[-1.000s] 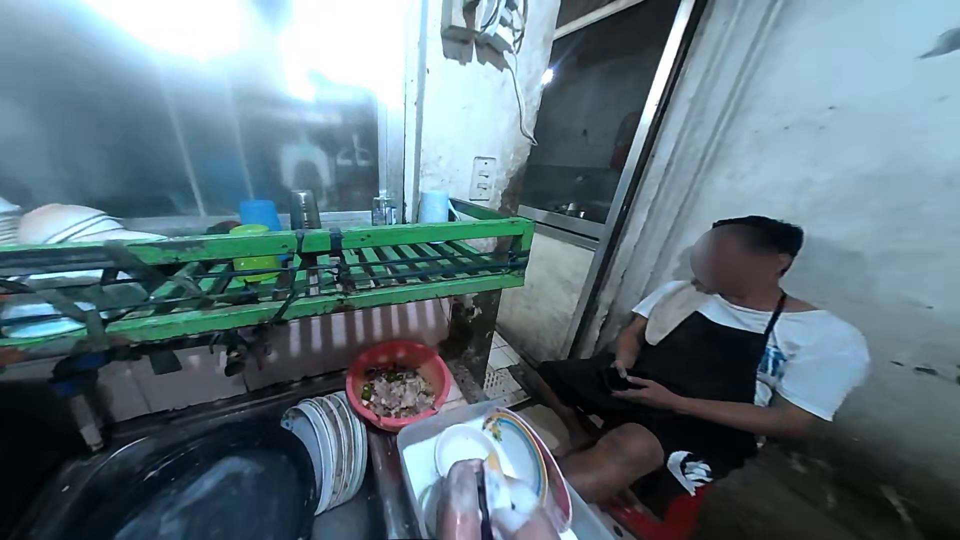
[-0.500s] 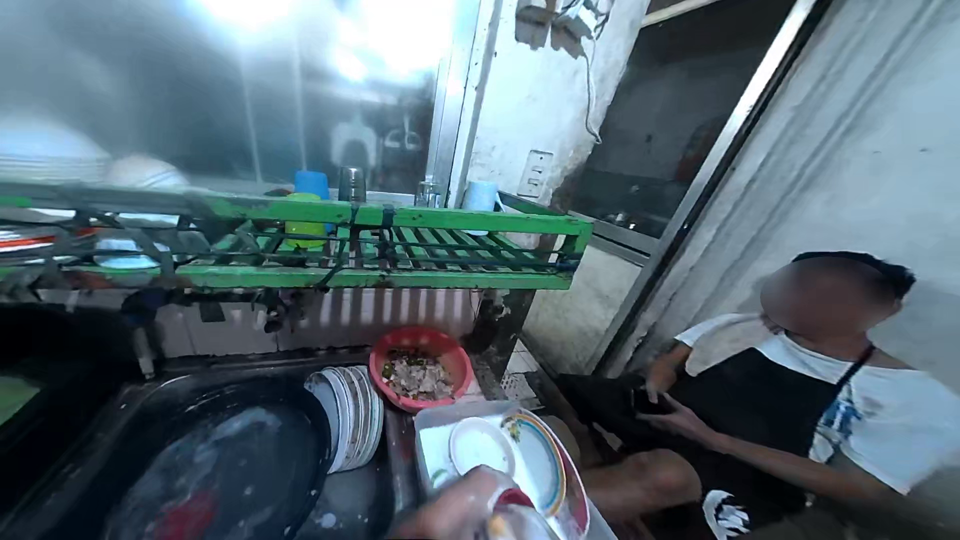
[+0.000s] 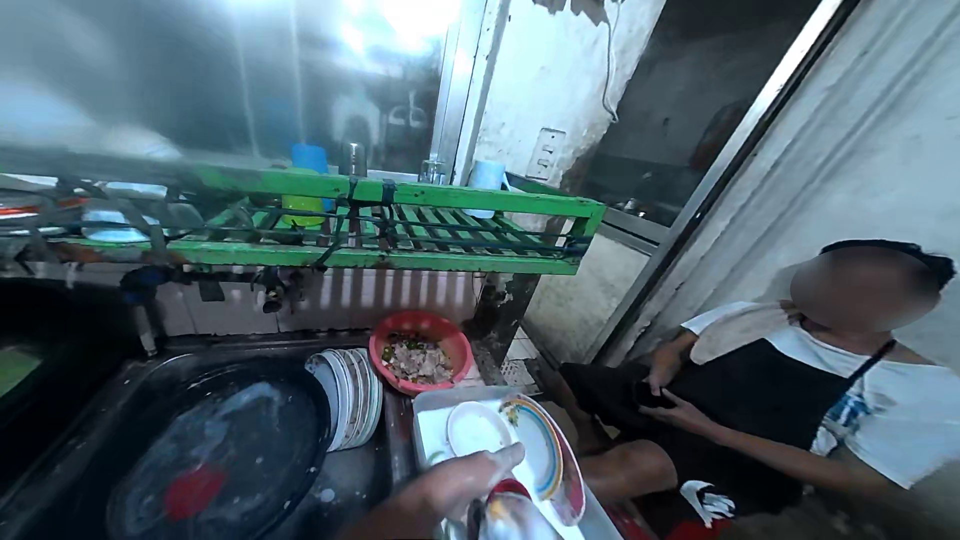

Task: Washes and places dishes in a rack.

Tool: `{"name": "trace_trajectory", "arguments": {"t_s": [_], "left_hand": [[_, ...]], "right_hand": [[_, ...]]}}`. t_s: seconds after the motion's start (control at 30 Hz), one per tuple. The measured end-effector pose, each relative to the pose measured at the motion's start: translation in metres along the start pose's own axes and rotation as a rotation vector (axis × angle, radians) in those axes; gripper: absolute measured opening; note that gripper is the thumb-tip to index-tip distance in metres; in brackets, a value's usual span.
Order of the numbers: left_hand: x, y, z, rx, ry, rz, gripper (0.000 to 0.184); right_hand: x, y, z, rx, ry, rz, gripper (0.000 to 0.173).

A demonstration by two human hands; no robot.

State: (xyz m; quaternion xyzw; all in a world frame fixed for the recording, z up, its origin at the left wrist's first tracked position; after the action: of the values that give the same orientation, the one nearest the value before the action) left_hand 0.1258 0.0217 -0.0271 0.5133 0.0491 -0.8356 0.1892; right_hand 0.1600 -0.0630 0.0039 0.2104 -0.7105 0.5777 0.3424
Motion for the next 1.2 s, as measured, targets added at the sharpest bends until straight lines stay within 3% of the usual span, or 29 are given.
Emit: {"name": "trace_trajectory", "arguments": {"t_s": [0.03,0.13,0.17,0.23,0.3,0.37,0.43,0.53,0.6,0.67,0.77,0.8,0.87,0.93,1.03,1.07,1.13,1.2], "left_hand": [[-0.004,-0.001,0.001,-0.046,0.092,0.016,0.070],[-0.020,0.002,0.006,-0.206,0.593,0.042,0.046],[-0.020,0.003,0.007,-0.276,0.651,0.030,0.045],[-0.015,0.002,0.007,-0.315,0.488,0.005,0.044],[-0.004,-0.002,-0.001,-0.194,0.188,0.035,0.044],[0.009,-0.004,-0.005,-0.084,0.032,0.111,0.048],[0.003,-0.006,-0.004,-0.150,0.190,0.158,0.054],[-0.027,0.004,0.012,-0.339,0.672,-0.022,0.042],[-0.027,0.008,0.012,-0.358,0.633,-0.043,0.042],[-0.017,0.000,0.005,-0.237,0.394,0.066,0.043],[0.001,-0.013,0.005,-0.076,0.050,0.194,0.034],[0.003,-0.015,0.007,-0.063,-0.001,0.220,0.036],[-0.001,-0.014,0.010,-0.105,0.003,0.227,0.043],[-0.018,-0.012,0.010,-0.240,0.207,0.104,0.042],[-0.035,-0.012,0.013,-0.466,0.543,-0.082,0.037],[-0.034,-0.014,0.014,-0.504,0.589,-0.101,0.036],[-0.027,-0.019,0.010,-0.434,0.476,-0.069,0.038],[-0.018,-0.018,0.003,-0.236,0.176,-0.089,0.042]], "right_hand": [[-0.006,-0.009,-0.004,-0.082,0.055,-0.161,0.028],[-0.040,-0.032,-0.007,-0.368,0.339,-0.693,0.020],[-0.043,-0.031,-0.005,-0.399,0.431,-0.754,0.024],[-0.036,-0.022,-0.002,-0.339,0.411,-0.614,0.033],[-0.023,-0.012,-0.002,-0.159,0.195,-0.265,0.039],[-0.014,-0.002,0.000,-0.023,0.085,-0.074,0.040],[-0.016,-0.012,-0.003,-0.105,0.145,-0.252,0.037],[-0.043,-0.026,-0.005,-0.376,0.424,-0.733,0.022],[-0.039,-0.028,-0.002,-0.390,0.470,-0.728,0.024],[-0.020,-0.025,-0.003,-0.201,0.317,-0.413,0.035],[0.027,-0.013,-0.008,0.129,-0.154,0.235,0.029],[0.035,-0.012,-0.011,0.130,-0.300,0.388,0.025],[0.030,-0.018,-0.022,0.058,-0.390,0.550,0.021],[0.014,-0.023,-0.025,-0.068,-0.276,0.465,0.022],[-0.019,-0.021,-0.021,-0.295,0.135,-0.222,0.025],[-0.020,-0.015,-0.018,-0.289,0.227,-0.399,0.021],[-0.007,-0.005,-0.015,-0.162,0.227,-0.249,0.031],[0.011,0.004,-0.009,0.020,0.085,0.226,0.042]]}}
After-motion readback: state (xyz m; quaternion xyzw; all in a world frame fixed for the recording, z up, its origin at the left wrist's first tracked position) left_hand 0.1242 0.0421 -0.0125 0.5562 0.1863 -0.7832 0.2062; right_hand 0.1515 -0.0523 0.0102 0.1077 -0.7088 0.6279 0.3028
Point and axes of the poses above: each hand's wrist, its own z-axis away from the middle knuckle, its own y-axis out of the palm, x = y × z, the point moved 8 cm from there along -z, towards the middle knuckle
